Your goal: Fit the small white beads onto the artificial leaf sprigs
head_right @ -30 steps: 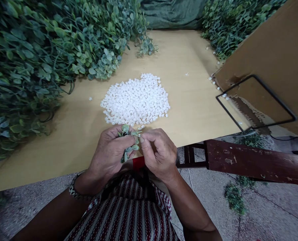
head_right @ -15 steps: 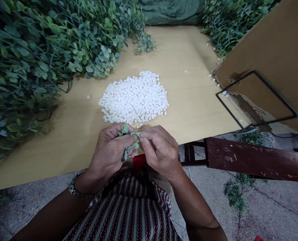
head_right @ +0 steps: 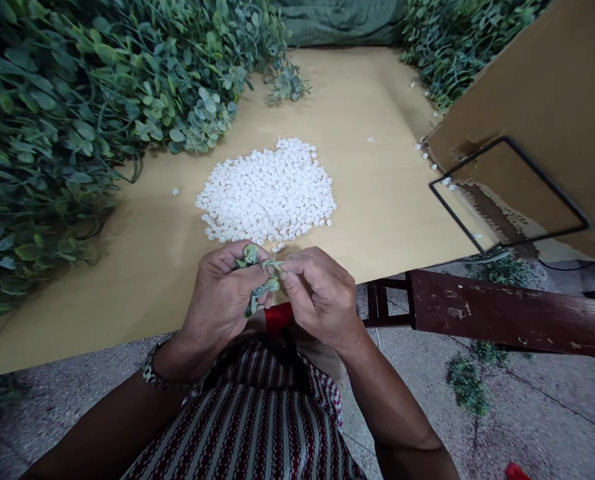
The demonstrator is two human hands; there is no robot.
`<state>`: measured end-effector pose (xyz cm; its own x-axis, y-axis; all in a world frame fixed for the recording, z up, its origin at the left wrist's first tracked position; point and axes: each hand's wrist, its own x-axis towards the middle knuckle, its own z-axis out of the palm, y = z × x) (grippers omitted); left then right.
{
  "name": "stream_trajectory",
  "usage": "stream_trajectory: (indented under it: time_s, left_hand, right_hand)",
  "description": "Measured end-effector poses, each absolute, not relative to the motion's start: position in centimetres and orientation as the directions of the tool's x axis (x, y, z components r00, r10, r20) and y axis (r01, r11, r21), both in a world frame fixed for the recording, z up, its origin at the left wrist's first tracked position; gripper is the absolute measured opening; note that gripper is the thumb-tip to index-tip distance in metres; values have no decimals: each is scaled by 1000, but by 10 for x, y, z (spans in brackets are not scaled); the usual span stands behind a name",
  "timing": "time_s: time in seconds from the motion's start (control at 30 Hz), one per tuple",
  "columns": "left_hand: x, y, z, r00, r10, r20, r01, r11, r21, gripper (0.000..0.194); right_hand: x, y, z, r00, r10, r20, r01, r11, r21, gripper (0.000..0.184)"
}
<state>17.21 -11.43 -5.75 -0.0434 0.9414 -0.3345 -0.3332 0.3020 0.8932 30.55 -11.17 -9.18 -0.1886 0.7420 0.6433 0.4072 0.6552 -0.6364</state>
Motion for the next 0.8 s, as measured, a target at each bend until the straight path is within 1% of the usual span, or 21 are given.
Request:
stream_trajectory:
  time_s: [0.07, 0.2, 0.27, 0.4, 0.53, 0.7, 0.8]
  left_hand:
    - [171, -114, -58, -20, 944, -331, -325, 307, 894, 10]
    - [167, -113, -58, 55, 940, -336, -285, 337, 897, 9]
    - [164, -112, -59, 81, 939, -335, -260, 344, 902, 9]
    - [163, -111, -62, 79, 942, -327, -258, 336, 906, 9]
    - [164, -114, -61, 56, 934, -353, -244, 356, 902, 11]
    - [165, -116, -57, 23, 932, -362, -184, 360, 915, 12]
    - [166, -117, -57, 18, 927, -376, -187, 372, 909, 10]
  right_hand:
    - [305, -112, -92, -178, 756, 630, 411, 638, -651, 13]
    - [303, -115, -96, -91, 815, 572, 407, 555, -726, 11]
    - [302, -115, -99, -65, 822, 565, 395, 541, -742, 11]
    - [301, -117, -102, -65, 789, 611, 429, 575, -697, 12]
    - [300, -117, -102, -65, 764, 643, 473, 590, -654, 12]
    - [299, -116, -102, -78, 750, 657, 464, 610, -642, 14]
    - [298, -116, -103, -76, 747, 660, 464, 613, -640, 15]
